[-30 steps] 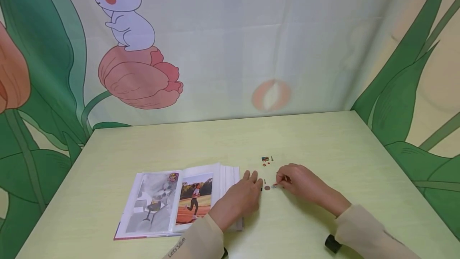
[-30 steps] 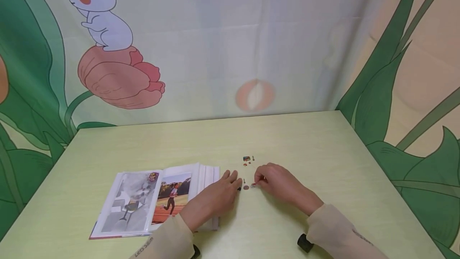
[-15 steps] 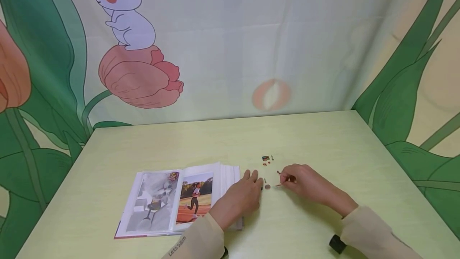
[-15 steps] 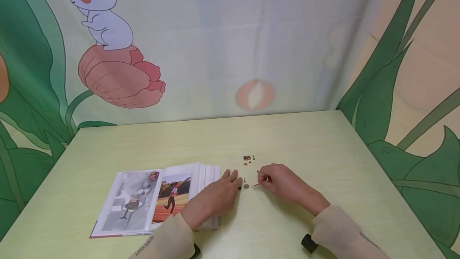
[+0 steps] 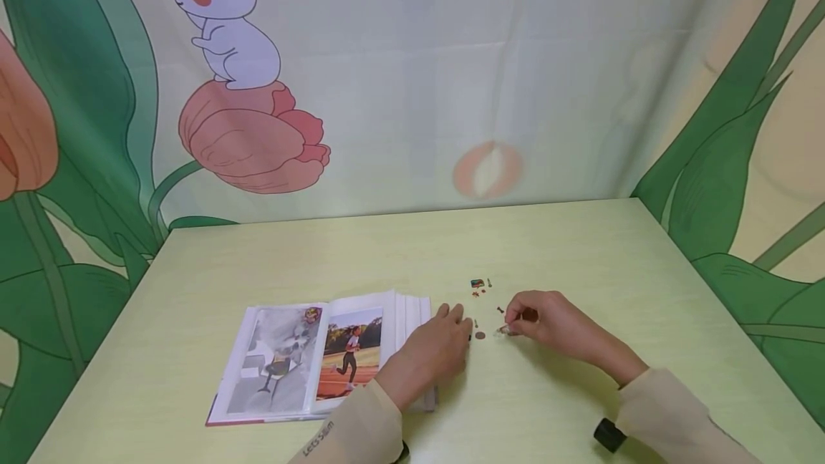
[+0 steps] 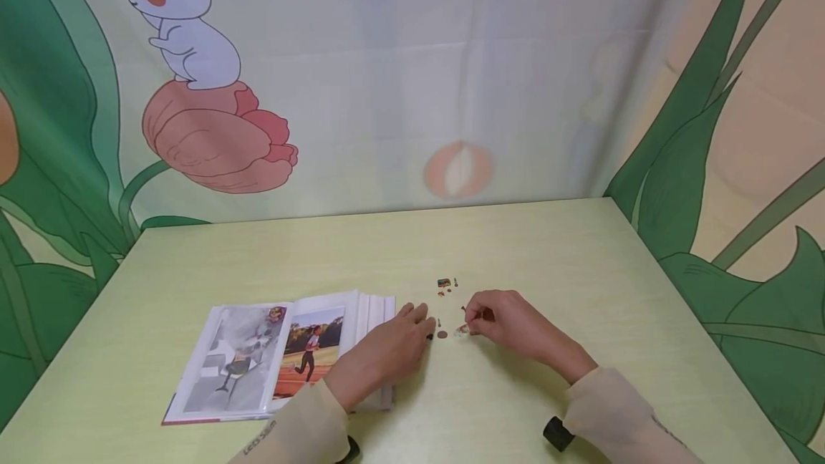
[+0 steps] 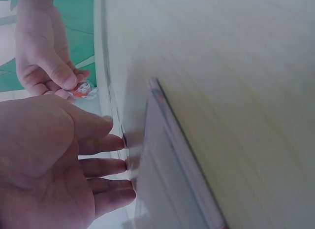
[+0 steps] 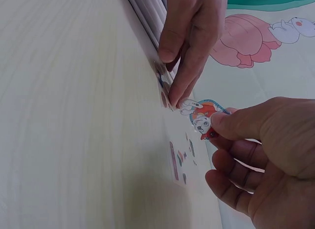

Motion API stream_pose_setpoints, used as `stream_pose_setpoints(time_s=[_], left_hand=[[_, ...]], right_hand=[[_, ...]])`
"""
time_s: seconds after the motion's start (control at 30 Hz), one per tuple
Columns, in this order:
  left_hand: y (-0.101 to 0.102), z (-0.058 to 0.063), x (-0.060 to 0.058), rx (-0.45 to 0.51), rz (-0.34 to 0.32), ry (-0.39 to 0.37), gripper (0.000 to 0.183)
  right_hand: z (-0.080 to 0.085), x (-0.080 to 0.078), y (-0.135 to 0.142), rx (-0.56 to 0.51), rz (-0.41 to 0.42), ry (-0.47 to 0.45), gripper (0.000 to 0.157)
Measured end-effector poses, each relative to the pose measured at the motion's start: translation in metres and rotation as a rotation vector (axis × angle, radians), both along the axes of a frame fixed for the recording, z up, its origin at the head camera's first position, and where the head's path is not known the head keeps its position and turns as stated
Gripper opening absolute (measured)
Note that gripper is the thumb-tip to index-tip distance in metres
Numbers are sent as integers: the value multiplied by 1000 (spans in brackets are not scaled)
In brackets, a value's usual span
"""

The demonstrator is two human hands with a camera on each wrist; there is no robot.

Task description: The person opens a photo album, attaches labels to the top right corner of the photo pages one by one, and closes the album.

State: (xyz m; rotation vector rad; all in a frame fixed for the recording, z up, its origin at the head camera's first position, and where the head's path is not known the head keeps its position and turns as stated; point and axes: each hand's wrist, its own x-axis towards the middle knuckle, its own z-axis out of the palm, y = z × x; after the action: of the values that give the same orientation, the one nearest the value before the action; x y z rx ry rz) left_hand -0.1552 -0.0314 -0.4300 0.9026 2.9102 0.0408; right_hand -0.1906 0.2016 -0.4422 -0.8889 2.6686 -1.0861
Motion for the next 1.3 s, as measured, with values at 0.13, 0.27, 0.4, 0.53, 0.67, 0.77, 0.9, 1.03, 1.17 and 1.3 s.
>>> stream_pose_setpoints(time_s=[0.13,0.27,0.4,0.53,0.67,0.77,0.9,1.03,1.17,1.3], left_hand=[[0,-1,1,-18,-15,20,28],[1,0,3,-33,-9,32,33],[2,1,5,-46,13,-14,44],[3,1,6,-30,42,-62,53],[3,1,6,-16,56,-69,57],[2,3,7,-18,52,-68,59],[-2,6,9,-27,33,-52,61],[-11,10,11,2,34,-49,61],[-25,17,14,68,50,-59,61],[-42,22,19,114,51,-52,61]], right_hand=[[0,-1,0,-29,-10,-27,15],[0,-1,1,-39,-10,-57,14],[-1,-2,1,-33,3,-79,15],[-2,-3,0,-31,18,-86,16],[-1,-2,1,-32,20,-95,14],[0,-2,0,-27,17,-95,14],[2,-2,0,-19,8,-93,14],[5,-3,-2,-22,5,-89,15],[8,-4,-6,-40,-3,-95,15],[13,-6,-11,-55,-1,-133,12]])
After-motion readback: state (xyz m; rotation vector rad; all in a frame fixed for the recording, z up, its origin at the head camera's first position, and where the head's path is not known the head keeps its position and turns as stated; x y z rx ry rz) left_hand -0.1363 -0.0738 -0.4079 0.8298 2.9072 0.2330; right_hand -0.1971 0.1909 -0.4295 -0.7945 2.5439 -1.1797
